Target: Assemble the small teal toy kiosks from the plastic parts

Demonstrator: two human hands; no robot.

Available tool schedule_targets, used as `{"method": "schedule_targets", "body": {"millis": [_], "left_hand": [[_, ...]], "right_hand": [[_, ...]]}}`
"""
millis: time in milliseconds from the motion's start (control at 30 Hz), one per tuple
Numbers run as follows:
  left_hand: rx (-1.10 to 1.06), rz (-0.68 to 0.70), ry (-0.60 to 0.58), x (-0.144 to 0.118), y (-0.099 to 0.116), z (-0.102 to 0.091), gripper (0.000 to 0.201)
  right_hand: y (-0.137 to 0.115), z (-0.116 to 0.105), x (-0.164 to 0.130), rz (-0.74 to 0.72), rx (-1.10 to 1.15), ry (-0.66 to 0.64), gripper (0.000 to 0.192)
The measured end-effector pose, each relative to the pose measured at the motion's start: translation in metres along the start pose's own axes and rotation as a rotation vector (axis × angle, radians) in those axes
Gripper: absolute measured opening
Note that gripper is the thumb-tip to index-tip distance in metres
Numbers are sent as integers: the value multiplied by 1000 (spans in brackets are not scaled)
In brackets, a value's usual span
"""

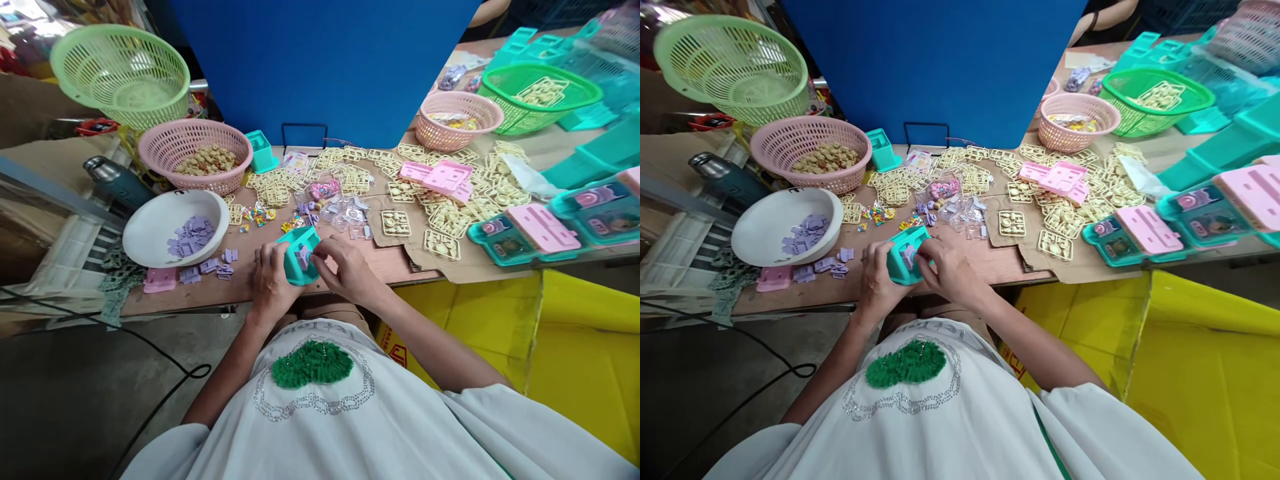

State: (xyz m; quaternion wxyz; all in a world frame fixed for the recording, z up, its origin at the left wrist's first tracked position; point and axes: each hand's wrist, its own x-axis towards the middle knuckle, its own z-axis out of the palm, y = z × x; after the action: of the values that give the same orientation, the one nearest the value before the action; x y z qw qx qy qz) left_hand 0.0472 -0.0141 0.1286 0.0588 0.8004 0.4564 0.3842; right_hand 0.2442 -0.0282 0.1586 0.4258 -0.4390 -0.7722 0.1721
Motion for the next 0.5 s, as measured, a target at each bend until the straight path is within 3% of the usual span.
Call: {"method": "schedule_targets", "body": {"millis": [133, 333, 433, 500], "left_hand": [[8, 11, 1, 0, 2, 0, 62], [-19, 4, 30, -8, -3, 1, 62], [-170, -95, 41, -12, -14, 3, 68], [-334, -217, 23, -14, -23, 5, 75]], "right_hand": [[-6, 0, -1, -61, -106, -51, 19], [-10, 8, 1, -54, -80, -50, 20], [-6, 7, 7, -26, 3, -106, 19], [-2, 6, 11, -26, 15, -55, 19]]}}
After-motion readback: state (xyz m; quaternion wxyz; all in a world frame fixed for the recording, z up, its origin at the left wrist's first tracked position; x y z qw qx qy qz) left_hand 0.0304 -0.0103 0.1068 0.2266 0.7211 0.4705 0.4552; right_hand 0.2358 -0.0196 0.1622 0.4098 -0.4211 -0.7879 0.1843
